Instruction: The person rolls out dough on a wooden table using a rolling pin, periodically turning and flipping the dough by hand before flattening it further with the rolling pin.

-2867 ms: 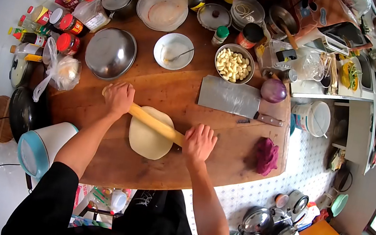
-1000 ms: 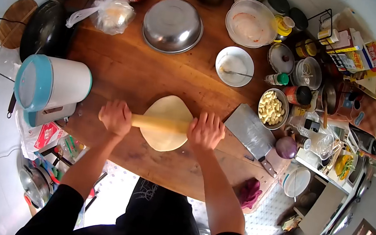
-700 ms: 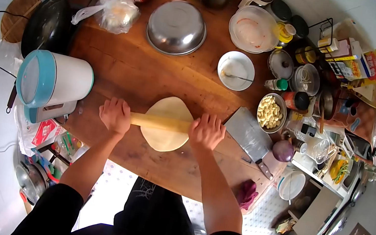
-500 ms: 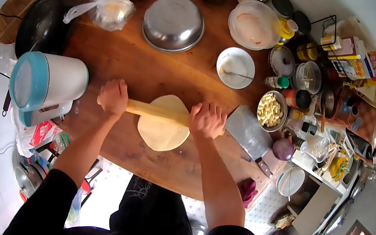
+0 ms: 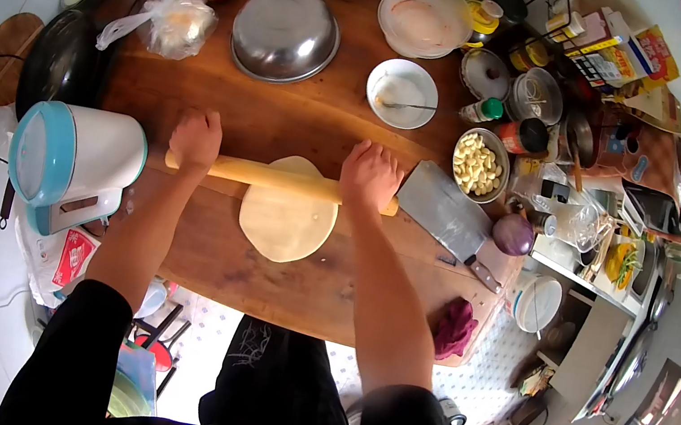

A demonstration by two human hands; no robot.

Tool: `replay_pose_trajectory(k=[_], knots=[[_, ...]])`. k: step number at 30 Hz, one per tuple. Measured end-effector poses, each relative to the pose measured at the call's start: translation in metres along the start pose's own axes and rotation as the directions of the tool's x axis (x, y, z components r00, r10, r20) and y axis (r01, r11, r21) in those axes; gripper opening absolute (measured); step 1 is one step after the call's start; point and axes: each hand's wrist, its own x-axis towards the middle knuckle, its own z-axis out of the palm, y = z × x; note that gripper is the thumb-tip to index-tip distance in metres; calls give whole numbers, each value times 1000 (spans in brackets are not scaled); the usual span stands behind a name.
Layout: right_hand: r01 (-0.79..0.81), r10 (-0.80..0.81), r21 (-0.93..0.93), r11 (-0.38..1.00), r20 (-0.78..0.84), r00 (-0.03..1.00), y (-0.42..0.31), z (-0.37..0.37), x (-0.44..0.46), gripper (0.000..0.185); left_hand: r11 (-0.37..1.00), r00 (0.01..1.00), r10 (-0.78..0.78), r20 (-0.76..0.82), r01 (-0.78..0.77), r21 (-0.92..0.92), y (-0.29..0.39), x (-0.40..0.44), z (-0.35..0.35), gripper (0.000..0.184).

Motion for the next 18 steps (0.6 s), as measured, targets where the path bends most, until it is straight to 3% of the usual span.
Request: replay_pose_trajectory(k=[1, 3, 5, 7, 9, 10, 11, 12, 13, 14, 15, 16, 17, 18], knots=[[-98, 98, 4, 995, -29, 995, -4, -1, 2, 36, 999, 995, 39, -87, -40, -11, 1, 1, 3, 47], [-58, 58, -1, 998, -4, 998, 0, -15, -29, 35, 1000, 999, 11, -51, -12, -18, -29, -31, 10, 46], [30, -30, 45, 999, -8, 1000, 6, -25, -54, 32, 959, 939, 283, -196, -282, 35, -45, -53, 10, 46], [28, -25, 42, 999, -53, 998, 8, -17, -42, 33, 959, 942, 282, -183, -284, 13, -31, -38, 7, 48], [28, -33, -52, 998, -103, 994, 4, -2, -25, 39, 993, 998, 62, -7, -61, 100, -22, -18, 4, 52], [-110, 115, -64, 992, 77, 990, -8, -16, -14, 42, 996, 998, 58, -25, -56, 73, -21, -6, 9, 55], [-112, 106, -49, 993, -108, 988, -5, 0, -6, 50, 997, 997, 60, -49, -58, 42, -19, 8, 15, 58], [-170, 171, -10, 985, 11, 985, -4, 1, 10, 45, 997, 996, 69, -54, -67, 41, -15, 22, 20, 58], [-230, 225, 30, 973, 123, 967, -5, 0, 21, 41, 997, 995, 71, -63, -70, 14, -9, 38, 23, 54], [-235, 229, 43, 971, 112, 967, -8, -3, 14, 41, 997, 995, 72, -72, -73, -9, -9, 45, 24, 51], [-185, 185, 57, 981, -1, 983, -10, -2, 4, 34, 997, 993, 79, -88, -80, -7, -12, 40, 23, 51], [-135, 141, 59, 989, -108, 984, -9, -5, -12, 30, 974, 950, 226, -215, -226, 22, -17, 20, 21, 44], [-139, 144, 61, 988, -99, 985, -5, -13, -37, 30, 930, 876, 363, -318, -359, 71, -27, -10, 17, 37], [-78, 78, 29, 997, -16, 997, -1, -27, -66, 28, 953, 926, 303, -227, -287, 101, -35, -43, 4, 23]])
